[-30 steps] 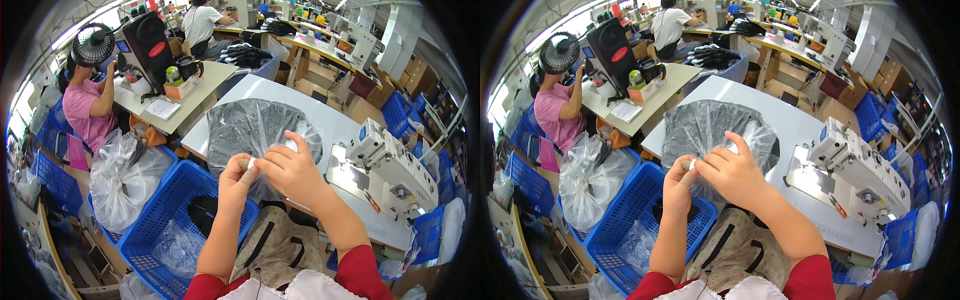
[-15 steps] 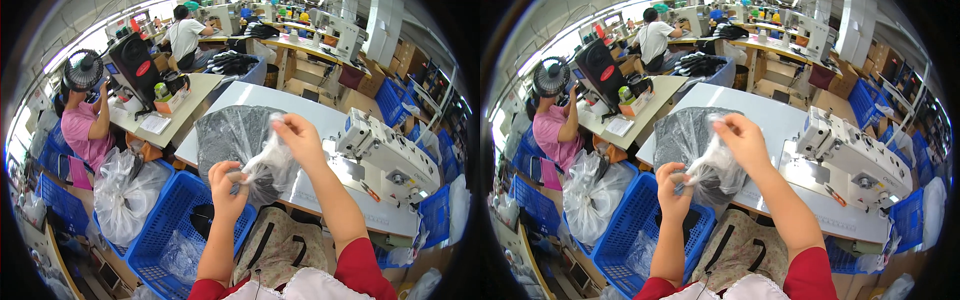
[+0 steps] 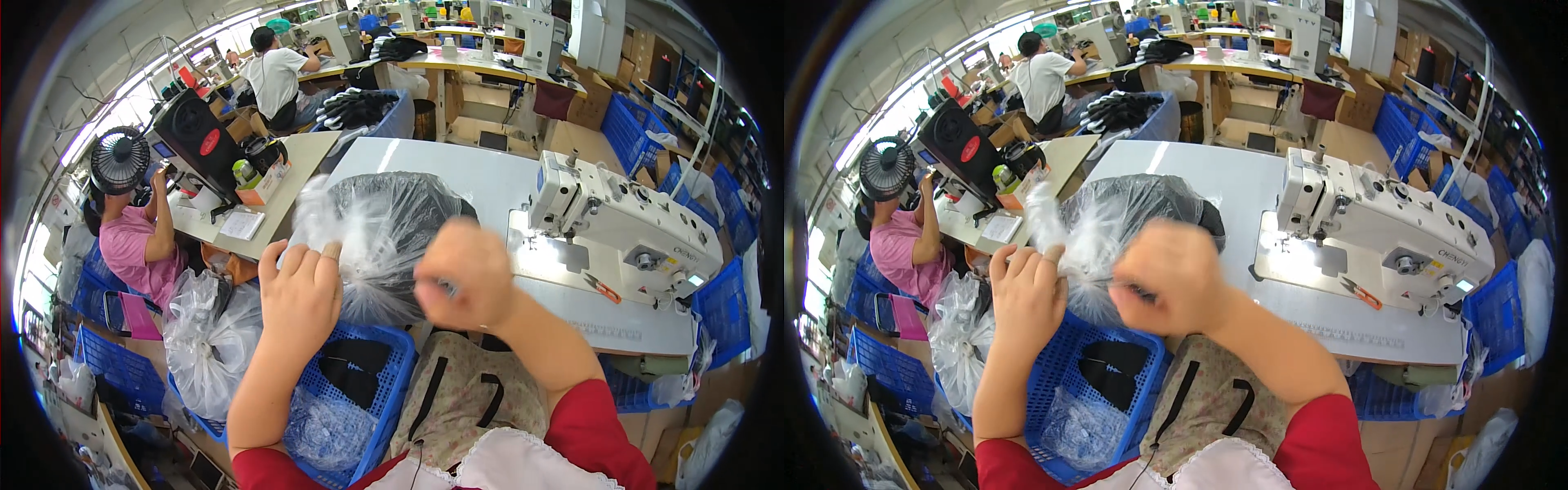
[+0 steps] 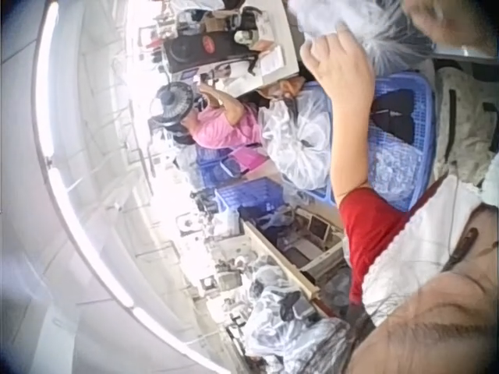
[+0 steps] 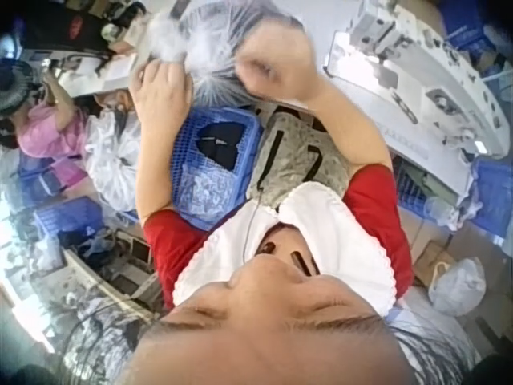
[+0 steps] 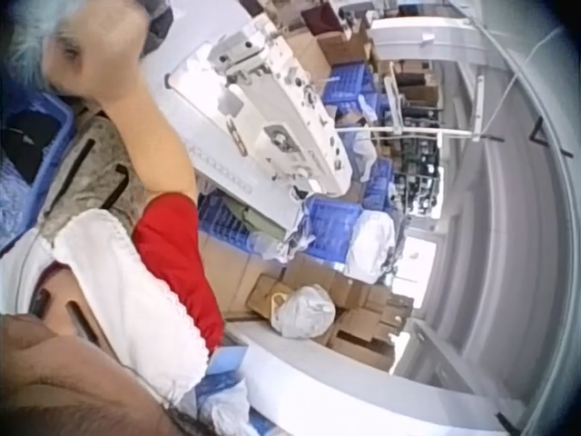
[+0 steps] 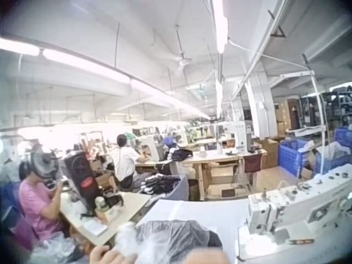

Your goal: Stacking black shoe upper components and placing them into a plastic bag for storage or transport.

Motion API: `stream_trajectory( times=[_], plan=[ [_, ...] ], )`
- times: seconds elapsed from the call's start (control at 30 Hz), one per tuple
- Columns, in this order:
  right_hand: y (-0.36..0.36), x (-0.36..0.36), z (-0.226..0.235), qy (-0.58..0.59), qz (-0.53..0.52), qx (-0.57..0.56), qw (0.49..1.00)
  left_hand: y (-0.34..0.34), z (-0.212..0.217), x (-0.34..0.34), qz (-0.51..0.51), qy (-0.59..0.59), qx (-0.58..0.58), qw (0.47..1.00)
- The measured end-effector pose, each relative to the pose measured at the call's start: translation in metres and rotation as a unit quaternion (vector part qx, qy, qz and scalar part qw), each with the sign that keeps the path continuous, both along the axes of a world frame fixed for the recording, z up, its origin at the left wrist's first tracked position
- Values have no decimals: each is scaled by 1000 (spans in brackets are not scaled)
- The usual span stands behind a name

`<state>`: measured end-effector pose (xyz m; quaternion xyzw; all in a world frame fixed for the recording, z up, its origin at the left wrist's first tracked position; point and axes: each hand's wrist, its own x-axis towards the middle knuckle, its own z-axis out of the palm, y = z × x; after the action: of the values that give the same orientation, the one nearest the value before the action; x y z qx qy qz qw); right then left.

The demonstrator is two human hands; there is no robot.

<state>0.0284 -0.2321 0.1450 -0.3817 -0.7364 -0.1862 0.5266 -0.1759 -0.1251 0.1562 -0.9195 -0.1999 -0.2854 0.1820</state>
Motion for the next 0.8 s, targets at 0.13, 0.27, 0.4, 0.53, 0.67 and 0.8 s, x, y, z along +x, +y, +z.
stream_trajectory(
  times=[0.13,0.27,0.4,0.53,0.67,0.8],
  plan=[
    [-2,-29,-65,-21,-146,-104,984,-24,22,-14,-25,47,40,998],
    [-1,-19,-104,-67,-188,-179,963,-29,21,-37,3,55,-410,910],
    [0,-18,-110,-71,-176,-150,970,0,-27,-81,0,-68,-785,616],
    [1,-20,-124,-85,-164,-120,975,-13,-125,-121,-151,-331,-899,245],
    [-4,-13,-129,-108,-126,-81,983,-18,-175,-147,-183,-405,-865,232],
    [-17,9,-134,-83,-134,-45,986,-32,-143,-113,-47,-134,-485,863]
  ],
)
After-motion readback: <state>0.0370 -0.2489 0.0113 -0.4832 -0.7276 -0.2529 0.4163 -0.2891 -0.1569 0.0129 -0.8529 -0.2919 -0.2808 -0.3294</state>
